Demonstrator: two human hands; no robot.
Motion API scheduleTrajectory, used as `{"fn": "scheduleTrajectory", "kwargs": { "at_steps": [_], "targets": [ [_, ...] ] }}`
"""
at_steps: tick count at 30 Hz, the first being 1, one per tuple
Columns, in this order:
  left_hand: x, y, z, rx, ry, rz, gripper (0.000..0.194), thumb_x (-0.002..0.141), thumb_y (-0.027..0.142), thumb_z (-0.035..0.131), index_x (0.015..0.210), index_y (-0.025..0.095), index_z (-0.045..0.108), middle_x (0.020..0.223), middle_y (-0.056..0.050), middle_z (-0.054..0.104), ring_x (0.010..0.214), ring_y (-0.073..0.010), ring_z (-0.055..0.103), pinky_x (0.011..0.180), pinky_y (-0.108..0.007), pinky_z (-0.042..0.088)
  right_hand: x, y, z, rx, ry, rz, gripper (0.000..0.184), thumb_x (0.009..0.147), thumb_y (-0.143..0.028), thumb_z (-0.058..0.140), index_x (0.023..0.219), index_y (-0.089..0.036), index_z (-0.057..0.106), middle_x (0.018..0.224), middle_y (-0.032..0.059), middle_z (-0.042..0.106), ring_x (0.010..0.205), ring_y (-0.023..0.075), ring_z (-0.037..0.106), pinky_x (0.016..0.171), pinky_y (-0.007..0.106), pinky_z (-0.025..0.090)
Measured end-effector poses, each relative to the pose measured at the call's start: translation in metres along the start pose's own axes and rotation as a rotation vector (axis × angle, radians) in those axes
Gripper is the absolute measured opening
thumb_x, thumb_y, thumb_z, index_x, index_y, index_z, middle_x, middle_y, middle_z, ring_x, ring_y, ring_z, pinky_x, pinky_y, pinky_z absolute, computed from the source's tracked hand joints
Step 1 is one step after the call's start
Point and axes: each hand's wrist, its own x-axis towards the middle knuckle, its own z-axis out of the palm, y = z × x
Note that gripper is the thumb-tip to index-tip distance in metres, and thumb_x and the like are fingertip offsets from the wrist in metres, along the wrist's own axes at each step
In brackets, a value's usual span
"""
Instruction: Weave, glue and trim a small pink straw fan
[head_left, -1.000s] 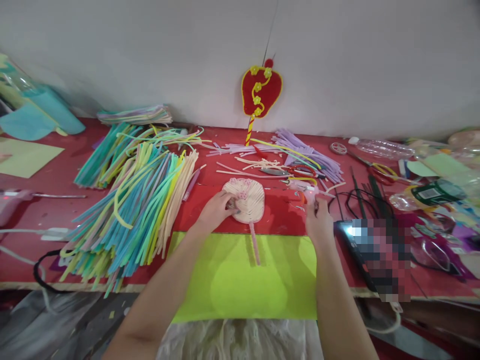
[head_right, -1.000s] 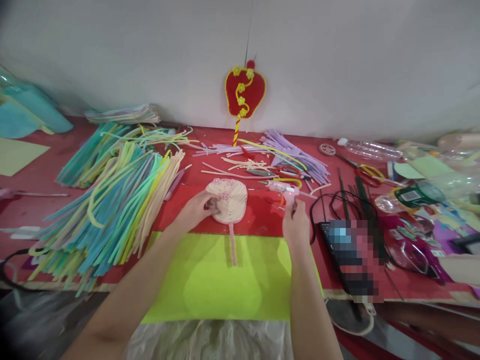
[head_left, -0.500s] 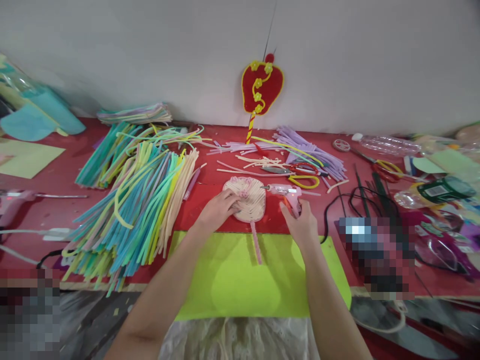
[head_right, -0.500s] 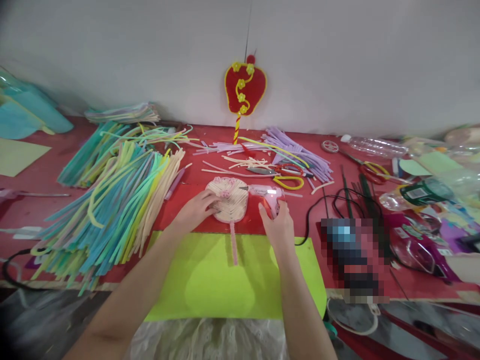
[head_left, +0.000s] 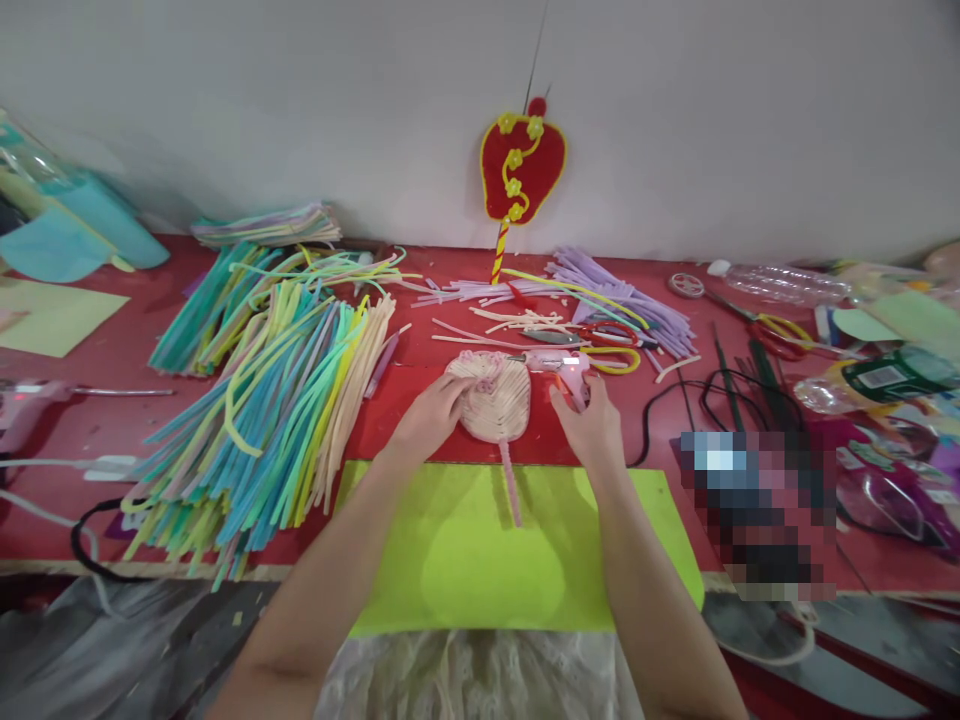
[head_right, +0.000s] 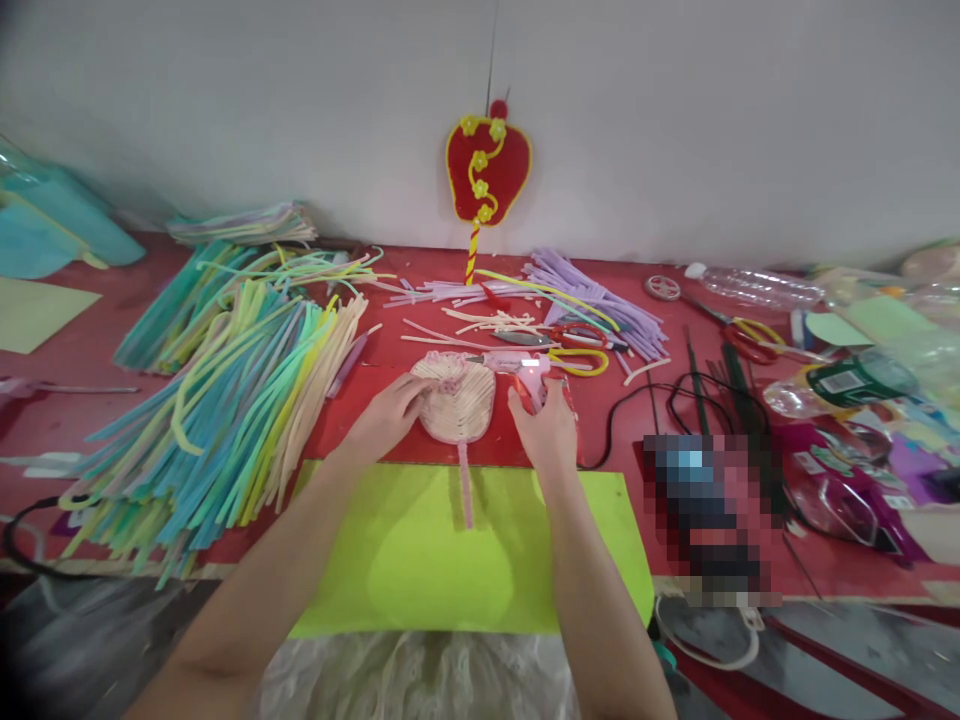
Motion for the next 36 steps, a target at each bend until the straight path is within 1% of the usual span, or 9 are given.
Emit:
{"fn": "scheduleTrajectory", "kwargs": {
  "at_steps": [3,8,13,16,22,25,28,32,36],
  "targets": [
    [0.001,0.0,0.005,0.062,-0.013,0.0,0.036,0.087,0.017,0.036,0.121,0.019,0.048,0.117,-0.008,0.051,0.108,-0.0177,0.05,0.096,-0.033,0.04,0.0,0.004,0.004,-0.024,-0.016,0.007,0.056,0.068,-0.059,0.049,0.108,-0.019,0.05,0.092,0.0092,0.061,0.08,0.0243,0.056,0.068,0.033,0.04],
    [0.002,0.0,0.01,0.119,-0.015,-0.004,0.035,0.088,0.02,0.037,0.119,0.018,0.051,0.114,-0.008,0.051,0.107,-0.0183,0.05,0.095,-0.033,0.04,-0.003,0.009,0.005,-0.042,-0.021,-0.013,0.058,0.068,-0.06,0.049,0.107,-0.018,0.051,0.09,0.0091,0.062,0.077,0.0237,0.056,0.065,0.032,0.039],
    [0.002,0.001,0.01,0.104,-0.001,-0.038,0.035,0.088,0.022,0.037,0.12,0.019,0.051,0.109,-0.008,0.053,0.102,-0.0178,0.052,0.091,-0.032,0.043,-0.005,0.01,0.005,-0.023,-0.015,-0.041,0.06,0.067,-0.061,0.048,0.108,-0.018,0.052,0.092,0.0097,0.063,0.077,0.0239,0.057,0.064,0.032,0.039],
    [0.003,0.001,0.011,0.103,0.016,-0.055,0.034,0.088,0.023,0.037,0.118,0.019,0.053,0.111,-0.008,0.053,0.103,-0.0189,0.051,0.092,-0.034,0.042,-0.006,0.012,0.006,-0.007,-0.014,-0.058,0.06,0.067,-0.061,0.049,0.108,-0.018,0.052,0.092,0.0096,0.063,0.077,0.0241,0.057,0.066,0.033,0.04],
    [0.003,0.001,0.013,0.082,0.039,-0.054,0.032,0.087,0.019,0.039,0.116,0.018,0.052,0.112,-0.007,0.053,0.105,-0.0185,0.05,0.093,-0.032,0.041,-0.006,0.012,0.006,-0.012,-0.032,-0.022,0.06,0.066,-0.061,0.05,0.109,-0.019,0.051,0.093,0.0088,0.063,0.08,0.0237,0.057,0.067,0.033,0.04],
    [0.001,0.0,0.015,0.025,0.092,-0.097,0.03,0.084,0.017,0.044,0.113,0.018,0.052,0.108,-0.007,0.053,0.1,-0.017,0.053,0.089,-0.03,0.043,-0.006,0.012,0.006,0.001,-0.031,-0.017,0.06,0.066,-0.061,0.051,0.109,-0.019,0.051,0.092,0.0085,0.063,0.079,0.0237,0.057,0.067,0.033,0.04],
    [0.0,-0.003,0.015,-0.006,0.185,-0.157,0.026,0.083,0.017,0.046,0.108,0.017,0.054,0.104,-0.006,0.053,0.088,-0.0141,0.056,0.083,-0.027,0.046,-0.006,0.012,0.005,0.023,-0.019,-0.009,0.061,0.065,-0.062,0.052,0.108,-0.019,0.051,0.091,0.008,0.063,0.079,0.0237,0.056,0.068,0.033,0.04],
    [0.011,-0.004,0.008,0.084,0.279,-0.17,0.024,0.083,0.018,0.049,0.105,0.018,0.057,0.099,-0.005,0.054,0.087,-0.0141,0.055,0.081,-0.026,0.045,-0.006,0.011,0.005,0.047,0.002,0.005,0.062,0.065,-0.063,0.051,0.108,-0.018,0.051,0.09,0.008,0.062,0.079,0.0229,0.056,0.068,0.032,0.04],
    [0.037,-0.004,0.002,0.272,0.211,-0.098,0.021,0.083,0.018,0.049,0.1,0.016,0.061,0.101,-0.007,0.057,0.095,-0.0177,0.053,0.087,-0.029,0.042,-0.006,0.011,0.005,0.06,0.022,-0.005,0.063,0.064,-0.064,0.051,0.106,-0.017,0.052,0.088,0.008,0.061,0.077,0.0221,0.055,0.069,0.032,0.04]
  ]
}}
